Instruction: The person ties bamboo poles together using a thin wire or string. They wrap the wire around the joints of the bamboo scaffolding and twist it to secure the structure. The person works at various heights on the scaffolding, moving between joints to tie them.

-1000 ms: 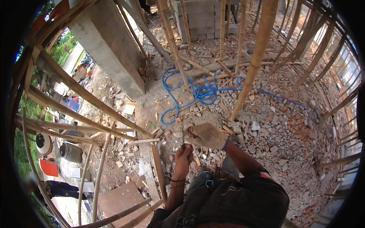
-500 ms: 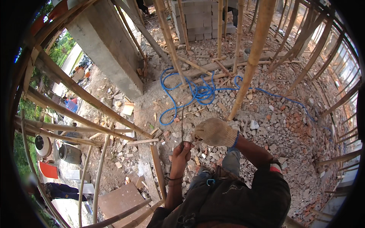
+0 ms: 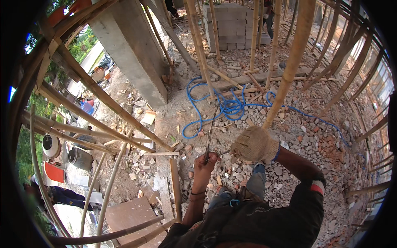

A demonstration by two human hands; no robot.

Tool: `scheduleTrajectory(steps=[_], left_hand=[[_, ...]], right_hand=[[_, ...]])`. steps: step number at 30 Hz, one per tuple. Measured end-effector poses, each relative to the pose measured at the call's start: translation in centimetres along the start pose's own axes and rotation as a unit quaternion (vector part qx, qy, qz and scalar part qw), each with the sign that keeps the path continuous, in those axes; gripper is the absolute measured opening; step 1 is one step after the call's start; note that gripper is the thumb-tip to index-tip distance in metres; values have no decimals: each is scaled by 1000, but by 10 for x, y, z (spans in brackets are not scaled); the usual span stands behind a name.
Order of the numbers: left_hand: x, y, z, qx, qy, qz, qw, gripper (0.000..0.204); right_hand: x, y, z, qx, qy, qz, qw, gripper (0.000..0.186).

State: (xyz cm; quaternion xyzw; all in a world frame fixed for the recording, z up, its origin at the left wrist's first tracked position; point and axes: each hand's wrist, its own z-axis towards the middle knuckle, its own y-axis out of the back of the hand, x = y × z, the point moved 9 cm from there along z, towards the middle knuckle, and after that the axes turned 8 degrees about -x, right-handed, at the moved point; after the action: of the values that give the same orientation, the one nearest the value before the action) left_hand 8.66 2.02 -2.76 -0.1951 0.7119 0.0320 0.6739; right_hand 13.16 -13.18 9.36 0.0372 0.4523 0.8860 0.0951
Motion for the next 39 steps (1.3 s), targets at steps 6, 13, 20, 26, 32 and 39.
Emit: scheduleTrajectory(steps=[6,13,20,26,32,39], left_hand=[[-37,-13,8,-14,-226,289,930,8],[11,-11,4,62,-178,343,920,10],[60,36,14,24,-10,208,978,24],[69,33,5,31,117,115,986,27],[51,39,8,-9,-52,170,984,25],[27,27,-2,-36,-199,351,914,18]], right_hand=[[-1,-90,-98,16,-599,495,629,33],[85,-136,-140,-75,-662,726,168,36],[22,-62,-92,-89,-438,194,873,35],[25,-64,-74,-72,-197,51,976,25],[15,-98,-81,76,-417,257,869,23],[58,-204,-176,-80,-644,712,268,33]])
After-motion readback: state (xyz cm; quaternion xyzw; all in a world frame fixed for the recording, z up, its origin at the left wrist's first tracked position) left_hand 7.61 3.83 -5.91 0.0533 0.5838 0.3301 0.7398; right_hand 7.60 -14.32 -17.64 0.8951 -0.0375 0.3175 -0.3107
